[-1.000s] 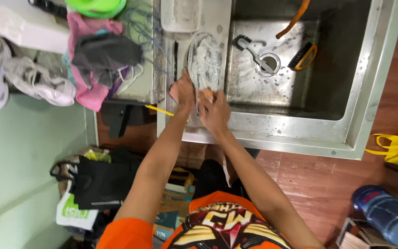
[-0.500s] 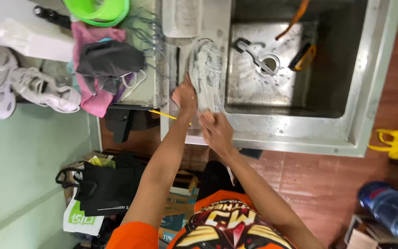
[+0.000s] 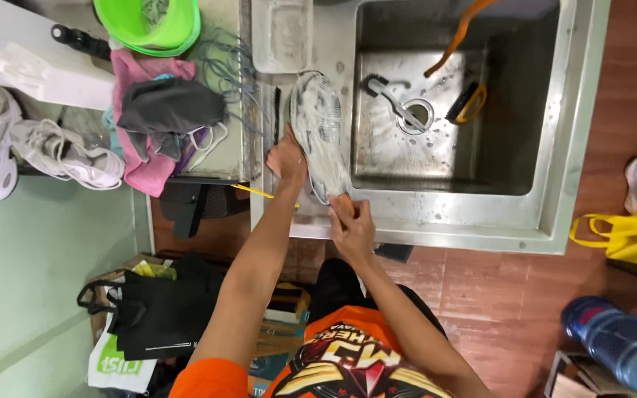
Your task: The person cleans a shoe by rinsing the outer surface under a faucet, scrubbing the sole with a brush, and then using a small tool to scrape the tread.
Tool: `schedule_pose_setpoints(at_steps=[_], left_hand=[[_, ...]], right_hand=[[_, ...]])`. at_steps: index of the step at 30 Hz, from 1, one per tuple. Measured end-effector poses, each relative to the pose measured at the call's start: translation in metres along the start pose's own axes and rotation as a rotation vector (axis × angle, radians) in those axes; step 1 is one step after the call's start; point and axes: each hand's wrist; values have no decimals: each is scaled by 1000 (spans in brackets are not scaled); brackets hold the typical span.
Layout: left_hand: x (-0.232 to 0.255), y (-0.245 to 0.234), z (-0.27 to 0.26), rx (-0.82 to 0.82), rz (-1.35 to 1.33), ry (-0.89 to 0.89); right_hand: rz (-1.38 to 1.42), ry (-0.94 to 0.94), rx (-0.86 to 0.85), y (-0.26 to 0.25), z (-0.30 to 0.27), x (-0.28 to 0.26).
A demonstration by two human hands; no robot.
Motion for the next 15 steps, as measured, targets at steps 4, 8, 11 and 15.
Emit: schedule_pose_setpoints(at_steps=[4, 8, 11, 15], left_hand=[[-3, -5, 5, -64, 20, 28], [-12, -4, -5, -199, 61, -42], [19, -40, -2, -334, 127, -39], [6, -22, -3, -399, 33, 52]], right_hand=[[-43, -42, 101, 27, 90, 15], [315, 327, -160, -34, 128, -24], [280, 217, -206, -37, 77, -34], [161, 372, -161, -19, 120, -61]])
Point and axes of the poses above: each hand's wrist, its own z-axis towards the middle knuckle, its own y-axis out of the palm, x = y × z, and after that the axes turned 13 degrees about -x, right-handed
